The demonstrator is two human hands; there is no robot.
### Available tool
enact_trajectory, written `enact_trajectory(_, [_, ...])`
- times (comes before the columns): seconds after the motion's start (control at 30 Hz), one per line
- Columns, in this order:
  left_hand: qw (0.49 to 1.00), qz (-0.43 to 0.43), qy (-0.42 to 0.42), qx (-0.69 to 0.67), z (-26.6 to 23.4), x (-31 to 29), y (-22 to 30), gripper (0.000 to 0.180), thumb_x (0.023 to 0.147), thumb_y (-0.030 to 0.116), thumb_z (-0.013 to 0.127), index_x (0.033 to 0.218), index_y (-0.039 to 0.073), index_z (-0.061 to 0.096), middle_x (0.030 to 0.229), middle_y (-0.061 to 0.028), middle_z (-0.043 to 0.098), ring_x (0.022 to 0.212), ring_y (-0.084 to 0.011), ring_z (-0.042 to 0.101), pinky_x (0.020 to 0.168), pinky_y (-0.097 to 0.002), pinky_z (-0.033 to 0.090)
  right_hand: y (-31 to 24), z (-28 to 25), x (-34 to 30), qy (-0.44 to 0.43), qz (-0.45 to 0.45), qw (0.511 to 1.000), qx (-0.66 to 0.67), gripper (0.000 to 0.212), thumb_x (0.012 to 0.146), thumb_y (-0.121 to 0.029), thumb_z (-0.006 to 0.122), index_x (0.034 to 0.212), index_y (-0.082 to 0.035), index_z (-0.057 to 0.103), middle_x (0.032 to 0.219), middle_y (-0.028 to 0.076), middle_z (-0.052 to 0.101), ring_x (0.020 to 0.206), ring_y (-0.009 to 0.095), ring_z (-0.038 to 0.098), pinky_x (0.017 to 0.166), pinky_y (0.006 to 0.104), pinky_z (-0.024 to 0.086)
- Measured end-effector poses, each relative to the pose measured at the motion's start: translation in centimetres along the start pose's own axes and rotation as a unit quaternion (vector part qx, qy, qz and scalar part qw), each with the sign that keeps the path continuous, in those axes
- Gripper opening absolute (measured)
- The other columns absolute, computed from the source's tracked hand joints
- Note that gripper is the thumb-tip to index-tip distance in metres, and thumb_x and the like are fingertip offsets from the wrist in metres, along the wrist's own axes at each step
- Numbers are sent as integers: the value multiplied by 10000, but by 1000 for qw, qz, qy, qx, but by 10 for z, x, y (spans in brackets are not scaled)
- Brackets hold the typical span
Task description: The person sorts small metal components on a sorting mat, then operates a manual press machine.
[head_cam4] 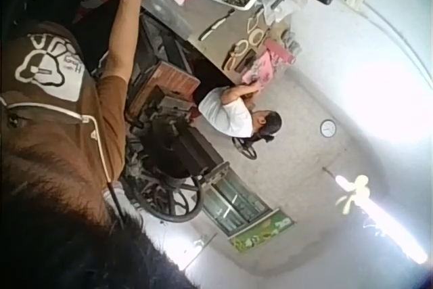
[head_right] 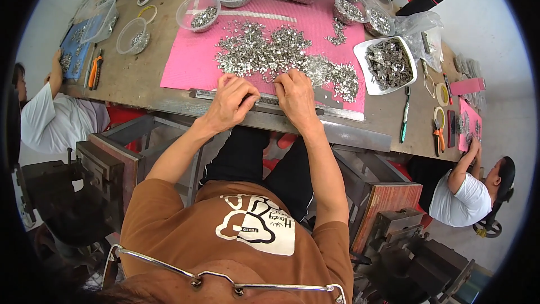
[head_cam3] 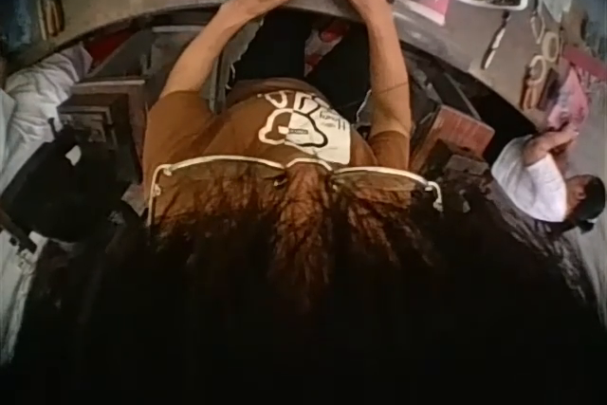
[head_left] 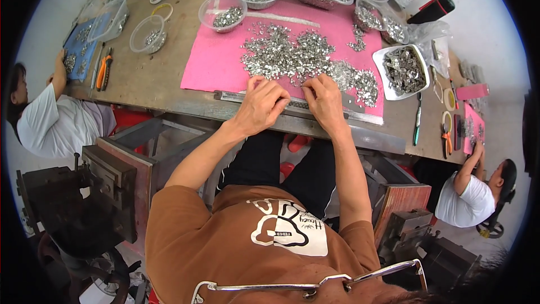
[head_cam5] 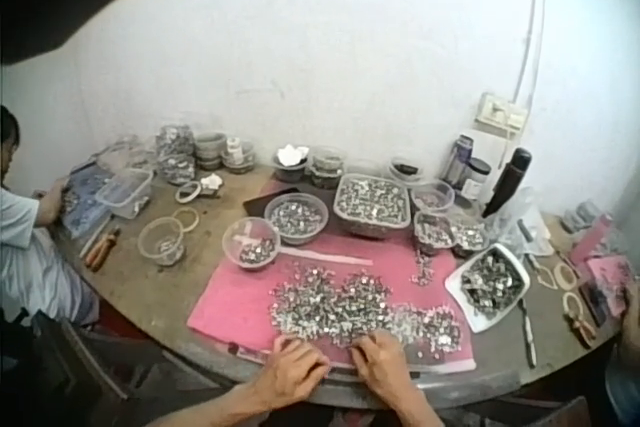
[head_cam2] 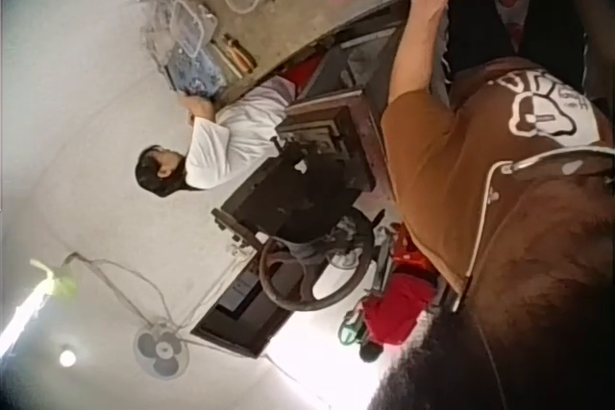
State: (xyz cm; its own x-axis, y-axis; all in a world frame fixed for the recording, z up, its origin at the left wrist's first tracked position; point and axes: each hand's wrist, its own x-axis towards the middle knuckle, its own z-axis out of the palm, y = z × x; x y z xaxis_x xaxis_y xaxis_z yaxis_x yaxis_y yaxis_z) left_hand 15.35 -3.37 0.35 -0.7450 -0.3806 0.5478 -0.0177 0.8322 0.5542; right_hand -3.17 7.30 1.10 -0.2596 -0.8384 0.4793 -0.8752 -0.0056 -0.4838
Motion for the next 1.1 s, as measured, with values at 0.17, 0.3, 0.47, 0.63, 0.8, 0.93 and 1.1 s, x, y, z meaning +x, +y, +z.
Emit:
enact_trajectory(0.17, [1000, 21, -11, 7, 6, 2, 3, 100, 866, 86, 714, 931, 81, 637, 916, -35, 615, 871, -231, 580, 971, -426, 348, 1, 2, 0, -21, -16, 999, -37, 90, 840, -44, 714, 886, -39, 637, 858, 108, 579, 862, 309, 597, 789, 432, 463])
enact_trajectory(0.3, [998, 49, -10, 28, 10, 4, 3, 104, 868, 115, 717, 924, 89, 632, 912, -32, 597, 888, -226, 572, 974, -441, 352, -8, -13, -10, -39, -11, 999, 36, 127, 826, -21, 711, 908, -34, 615, 869, 107, 581, 858, 311, 589, 778, 429, 448])
enact_trajectory(0.47, [998, 56, -11, 32, 11, 4, 7, 104, 877, 144, 710, 930, 96, 635, 916, -31, 580, 909, -222, 567, 997, -458, 354, -17, -15, -27, -30, -63, 997, 40, 152, 807, -10, 716, 908, -35, 605, 895, 97, 580, 851, 303, 572, 766, 415, 444])
enact_trajectory(0.63, [1000, 15, -1, -11, 9, 0, 4, 80, 916, 119, 683, 986, 81, 674, 918, -35, 636, 926, -224, 614, 1076, -501, 334, -23, -16, -30, -30, -98, 995, -13, 160, 804, -10, 720, 925, -36, 618, 899, 93, 582, 853, 298, 574, 765, 411, 449])
enact_trajectory(0.8, [999, -23, 34, 17, 1, -2, -3, 97, 943, 103, 655, 1027, 78, 698, 932, -35, 663, 939, -227, 635, 1123, -539, 302, -19, -20, -29, -40, -92, 995, 15, 141, 821, -6, 709, 948, -32, 656, 923, 95, 596, 871, 294, 584, 771, 405, 456])
enact_trajectory(0.93, [998, -40, 33, 32, 2, -6, -6, 161, 955, 120, 650, 1099, 80, 709, 1029, -51, 688, 1053, -238, 633, 1161, -589, 249, -11, -16, -15, -16, -59, 997, 46, 175, 851, 2, 698, 1019, -43, 706, 916, 83, 616, 856, 282, 586, 770, 399, 456])
enact_trajectory(1.1, [995, -42, 7, 90, 2, 1, -6, 308, 1001, 204, 613, 1276, 80, 673, 1278, -75, 669, 1308, -318, 529, 1181, -651, 169, -11, -4, 7, -51, -63, 997, -10, 254, 862, -54, 704, 1110, -101, 734, 852, 73, 565, 854, 266, 566, 775, 407, 444])
